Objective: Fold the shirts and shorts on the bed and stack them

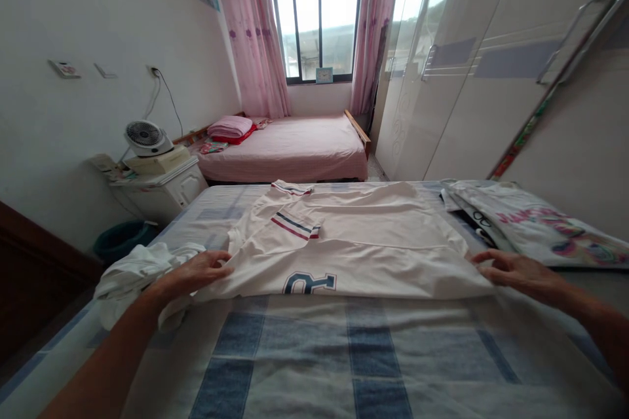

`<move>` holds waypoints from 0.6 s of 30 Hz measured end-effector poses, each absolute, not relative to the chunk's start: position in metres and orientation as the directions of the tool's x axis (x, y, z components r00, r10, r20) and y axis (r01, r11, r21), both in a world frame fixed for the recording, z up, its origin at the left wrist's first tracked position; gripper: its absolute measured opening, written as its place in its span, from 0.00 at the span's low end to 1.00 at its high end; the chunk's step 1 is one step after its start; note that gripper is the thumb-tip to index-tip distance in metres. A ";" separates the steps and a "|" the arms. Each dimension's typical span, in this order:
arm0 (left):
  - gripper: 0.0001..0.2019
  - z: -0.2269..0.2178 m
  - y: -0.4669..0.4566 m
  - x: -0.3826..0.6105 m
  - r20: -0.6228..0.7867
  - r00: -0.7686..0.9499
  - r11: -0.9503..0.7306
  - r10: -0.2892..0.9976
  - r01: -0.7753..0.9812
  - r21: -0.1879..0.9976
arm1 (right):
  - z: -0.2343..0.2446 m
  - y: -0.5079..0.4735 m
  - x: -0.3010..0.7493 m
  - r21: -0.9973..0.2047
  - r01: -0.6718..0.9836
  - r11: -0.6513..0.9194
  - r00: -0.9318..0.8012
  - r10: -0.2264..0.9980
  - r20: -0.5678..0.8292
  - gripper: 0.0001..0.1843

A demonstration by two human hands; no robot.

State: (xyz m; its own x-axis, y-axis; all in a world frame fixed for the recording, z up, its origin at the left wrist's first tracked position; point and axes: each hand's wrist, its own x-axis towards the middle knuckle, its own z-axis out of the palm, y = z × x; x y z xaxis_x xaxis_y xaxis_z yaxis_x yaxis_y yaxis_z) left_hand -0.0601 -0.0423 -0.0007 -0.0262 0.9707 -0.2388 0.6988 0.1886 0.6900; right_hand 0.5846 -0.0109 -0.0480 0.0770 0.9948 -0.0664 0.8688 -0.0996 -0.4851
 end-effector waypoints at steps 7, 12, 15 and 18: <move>0.18 0.003 0.051 -0.066 0.075 -0.190 0.150 0.979 0.919 0.364 | -0.016 0.078 0.555 -0.272 0.961 -0.050 0.076 0.994 0.083 0.23; 0.20 -0.006 0.125 -0.046 0.092 -0.164 0.118 0.982 0.918 0.378 | -0.018 0.151 0.507 -0.176 0.984 -0.014 0.046 0.983 0.180 0.25; 0.22 -0.019 0.155 -0.039 0.092 -0.188 0.135 0.978 0.902 0.409 | -0.023 0.185 0.483 -0.127 0.991 0.030 -0.002 0.977 0.215 0.24; 0.24 -0.031 0.177 -0.035 0.085 -0.212 0.152 0.974 0.880 0.450 | -0.028 0.210 0.464 -0.119 0.990 0.076 -0.052 0.979 0.196 0.23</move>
